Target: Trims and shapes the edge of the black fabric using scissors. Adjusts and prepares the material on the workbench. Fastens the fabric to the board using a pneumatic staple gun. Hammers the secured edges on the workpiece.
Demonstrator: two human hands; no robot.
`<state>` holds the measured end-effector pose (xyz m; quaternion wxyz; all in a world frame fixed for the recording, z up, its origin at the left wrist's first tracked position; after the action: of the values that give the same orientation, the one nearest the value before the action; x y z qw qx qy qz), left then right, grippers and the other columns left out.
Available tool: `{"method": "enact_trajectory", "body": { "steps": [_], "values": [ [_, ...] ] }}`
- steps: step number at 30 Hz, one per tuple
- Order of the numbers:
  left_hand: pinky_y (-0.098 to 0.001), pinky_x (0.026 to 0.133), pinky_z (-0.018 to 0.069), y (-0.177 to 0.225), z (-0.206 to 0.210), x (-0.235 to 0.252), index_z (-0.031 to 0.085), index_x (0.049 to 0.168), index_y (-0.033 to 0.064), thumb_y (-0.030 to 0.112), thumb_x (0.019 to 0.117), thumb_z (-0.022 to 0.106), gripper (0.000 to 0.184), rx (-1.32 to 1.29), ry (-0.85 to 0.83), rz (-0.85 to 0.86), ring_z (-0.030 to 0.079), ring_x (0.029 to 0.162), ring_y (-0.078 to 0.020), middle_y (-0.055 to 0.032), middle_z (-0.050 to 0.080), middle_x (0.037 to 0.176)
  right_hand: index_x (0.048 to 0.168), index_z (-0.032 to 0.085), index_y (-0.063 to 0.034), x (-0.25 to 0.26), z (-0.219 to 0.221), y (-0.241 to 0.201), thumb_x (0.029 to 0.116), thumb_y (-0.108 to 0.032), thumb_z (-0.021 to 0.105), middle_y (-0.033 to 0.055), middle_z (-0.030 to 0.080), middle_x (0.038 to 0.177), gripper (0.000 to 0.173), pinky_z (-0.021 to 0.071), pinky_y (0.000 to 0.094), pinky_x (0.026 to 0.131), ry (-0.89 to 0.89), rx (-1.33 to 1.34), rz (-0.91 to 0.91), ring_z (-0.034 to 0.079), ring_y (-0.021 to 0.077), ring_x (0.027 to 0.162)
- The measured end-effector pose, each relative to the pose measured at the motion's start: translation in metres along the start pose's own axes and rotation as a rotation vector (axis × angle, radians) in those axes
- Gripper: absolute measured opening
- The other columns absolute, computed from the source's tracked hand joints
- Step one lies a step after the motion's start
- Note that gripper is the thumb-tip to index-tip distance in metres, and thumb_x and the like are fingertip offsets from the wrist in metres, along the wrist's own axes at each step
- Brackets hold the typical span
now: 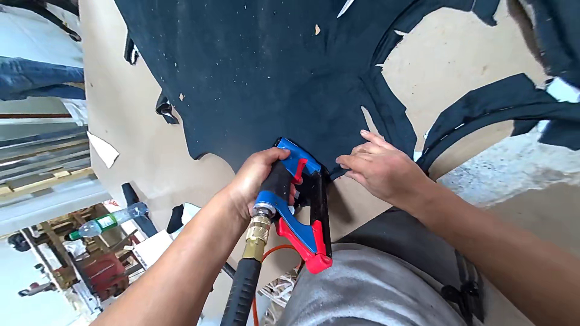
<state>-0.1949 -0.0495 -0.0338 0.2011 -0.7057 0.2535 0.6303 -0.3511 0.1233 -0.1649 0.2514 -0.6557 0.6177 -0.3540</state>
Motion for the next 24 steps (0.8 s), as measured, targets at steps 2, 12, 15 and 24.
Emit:
{"method": "enact_trajectory", "body": {
  "steps": [2, 12, 15, 24],
  "values": [
    [-0.0331, 0.046, 0.0561, 0.004, 0.003, 0.0, 0.064, 0.108, 0.0064, 0.05, 0.1072, 0.034, 0.053, 0.0, -0.011, -0.001, 0.064, 0.052, -0.0184, -0.0137, 0.07, 0.082, 0.114, 0.073, -0.0121, 0.0, 0.001, 0.001, 0.1009, -0.019, 0.064, 0.0018, 0.075, 0.099, 0.017, 0.0324, 0.0491, 0.125, 0.005, 0.015, 0.007, 0.07, 0.0195, 0.109],
    [-0.033, 0.044, 0.0547, 0.032, 0.029, 0.001, 0.063, 0.113, 0.0073, 0.049, 0.1071, 0.035, 0.05, 0.148, -0.027, 0.006, 0.063, 0.053, -0.0193, -0.0164, 0.071, 0.091, 0.123, 0.071, -0.0122, -0.005, -0.016, 0.007, 0.0999, -0.017, 0.065, 0.0026, 0.075, 0.108, 0.024, 0.0294, 0.049, 0.127, -0.035, 0.027, 0.018, 0.068, 0.0202, 0.116],
    [-0.0331, 0.045, 0.0554, 0.042, 0.036, 0.001, 0.063, 0.112, 0.0073, 0.048, 0.1075, 0.036, 0.049, 0.205, -0.031, 0.006, 0.063, 0.053, -0.0191, -0.0163, 0.071, 0.091, 0.121, 0.075, -0.0169, -0.02, -0.035, 0.019, 0.1006, -0.029, 0.063, -0.0016, 0.077, 0.11, 0.026, 0.014, 0.0701, 0.124, 0.013, -0.105, -0.001, 0.061, 0.025, 0.13],
    [-0.0339, 0.046, 0.0565, 0.061, 0.054, 0.003, 0.063, 0.113, 0.0061, 0.046, 0.1081, 0.035, 0.05, 0.349, -0.076, -0.013, 0.064, 0.053, -0.0192, -0.0164, 0.071, 0.092, 0.132, 0.069, -0.0164, -0.027, -0.028, 0.025, 0.0974, -0.029, 0.066, -0.0018, 0.075, 0.12, 0.037, 0.0163, 0.0594, 0.128, 0.08, -0.079, -0.012, 0.059, 0.0217, 0.133]
  ]
}}
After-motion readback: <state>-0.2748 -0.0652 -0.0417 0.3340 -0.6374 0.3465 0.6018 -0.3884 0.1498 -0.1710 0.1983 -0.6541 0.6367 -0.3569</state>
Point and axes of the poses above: each hand's wrist, its own x-axis towards the middle knuckle, its own z-axis out of the palm, y = z × x, the point moved 2 cm from there along x, towards the middle knuckle
